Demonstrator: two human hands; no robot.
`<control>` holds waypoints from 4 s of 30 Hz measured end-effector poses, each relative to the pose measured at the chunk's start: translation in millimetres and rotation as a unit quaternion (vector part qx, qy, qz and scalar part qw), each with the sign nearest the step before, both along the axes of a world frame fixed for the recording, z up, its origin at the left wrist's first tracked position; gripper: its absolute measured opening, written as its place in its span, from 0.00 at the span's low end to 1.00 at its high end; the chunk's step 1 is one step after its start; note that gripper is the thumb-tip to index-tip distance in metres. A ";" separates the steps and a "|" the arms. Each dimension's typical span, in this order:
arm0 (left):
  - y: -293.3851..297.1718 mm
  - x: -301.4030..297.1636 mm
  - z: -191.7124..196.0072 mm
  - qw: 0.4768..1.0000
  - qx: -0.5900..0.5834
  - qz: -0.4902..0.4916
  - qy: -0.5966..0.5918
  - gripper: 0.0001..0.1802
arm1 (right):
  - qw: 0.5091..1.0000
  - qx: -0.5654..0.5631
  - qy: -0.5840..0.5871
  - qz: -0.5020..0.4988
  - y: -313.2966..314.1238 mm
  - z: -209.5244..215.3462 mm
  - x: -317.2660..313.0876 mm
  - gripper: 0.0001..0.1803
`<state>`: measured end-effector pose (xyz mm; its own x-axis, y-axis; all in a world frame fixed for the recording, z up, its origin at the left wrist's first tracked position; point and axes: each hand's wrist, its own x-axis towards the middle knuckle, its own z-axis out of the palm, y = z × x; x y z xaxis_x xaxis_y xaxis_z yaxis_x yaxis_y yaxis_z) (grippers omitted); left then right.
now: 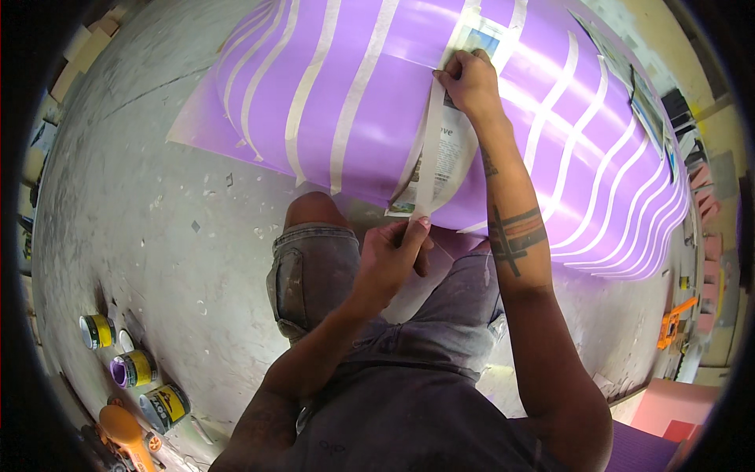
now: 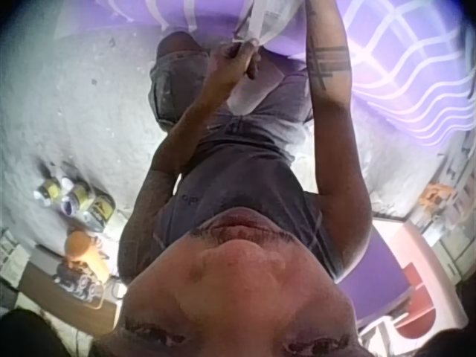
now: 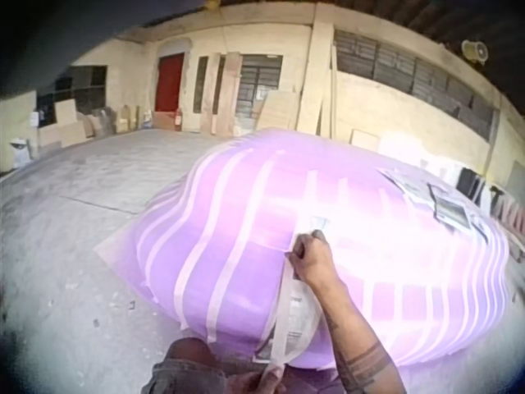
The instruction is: Taping newspaper and color swatches onto a large purple curved furniture piece.
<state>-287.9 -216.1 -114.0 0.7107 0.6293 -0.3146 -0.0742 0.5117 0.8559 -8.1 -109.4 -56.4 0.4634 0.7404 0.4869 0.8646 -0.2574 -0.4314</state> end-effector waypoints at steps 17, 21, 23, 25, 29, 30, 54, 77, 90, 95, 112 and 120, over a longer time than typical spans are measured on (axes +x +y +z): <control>-5.4 4.2 -3.7 0.999 0.023 -0.026 0.025 0.24 | 1.000 -0.001 -0.020 -0.006 2.7 -0.4 -5.4 0.14; -5.9 6.0 -19.2 0.999 0.026 -0.009 0.036 0.24 | 0.999 0.034 -0.032 0.012 2.1 -9.1 3.1 0.15; -5.0 5.2 -16.2 0.999 0.017 0.000 0.040 0.24 | 0.998 0.046 -0.036 0.001 1.9 -12.3 4.1 0.15; -3.4 2.5 -11.5 0.999 0.028 -0.004 0.037 0.24 | 0.997 0.060 -0.039 -0.007 3.3 -11.1 -3.4 0.16; -5.6 3.5 -9.3 1.000 0.025 -0.008 0.009 0.24 | 0.997 0.070 -0.007 -0.012 4.3 -18.3 -2.1 0.19; -6.1 3.6 -9.6 1.000 0.025 -0.008 0.010 0.24 | 0.996 0.085 -0.035 -0.003 5.3 -20.0 -2.4 0.21; -1.5 0.6 -6.7 1.000 0.012 -0.011 0.004 0.21 | 0.992 0.048 0.095 -0.062 1.7 -4.1 -11.4 0.22; -9.7 3.0 9.3 0.997 0.049 0.050 0.011 0.23 | 0.999 0.000 0.015 -0.052 -6.7 -11.6 -25.1 0.18; 0.3 4.1 -50.1 0.989 0.099 0.025 0.109 0.25 | 0.999 -0.005 0.018 -0.026 -10.9 -15.2 -18.8 0.19; 1.0 7.5 -63.2 0.991 0.079 0.072 0.075 0.27 | 0.999 -0.023 0.019 -0.014 -10.7 -14.0 -18.0 0.20; 2.9 8.1 -59.2 0.980 0.136 0.061 0.130 0.28 | 1.000 0.010 -0.017 -0.025 -9.2 -20.0 -17.6 0.20; 15.0 22.2 -80.3 0.989 0.065 0.062 0.116 0.28 | 1.000 0.021 -0.009 0.009 -14.7 -25.1 -17.0 0.18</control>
<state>-265.7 -201.1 -194.3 0.5440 0.7522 -0.3719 0.0777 0.3961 0.9149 -25.1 -124.2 -81.5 0.4412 0.7269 0.5262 0.8768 -0.2245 -0.4251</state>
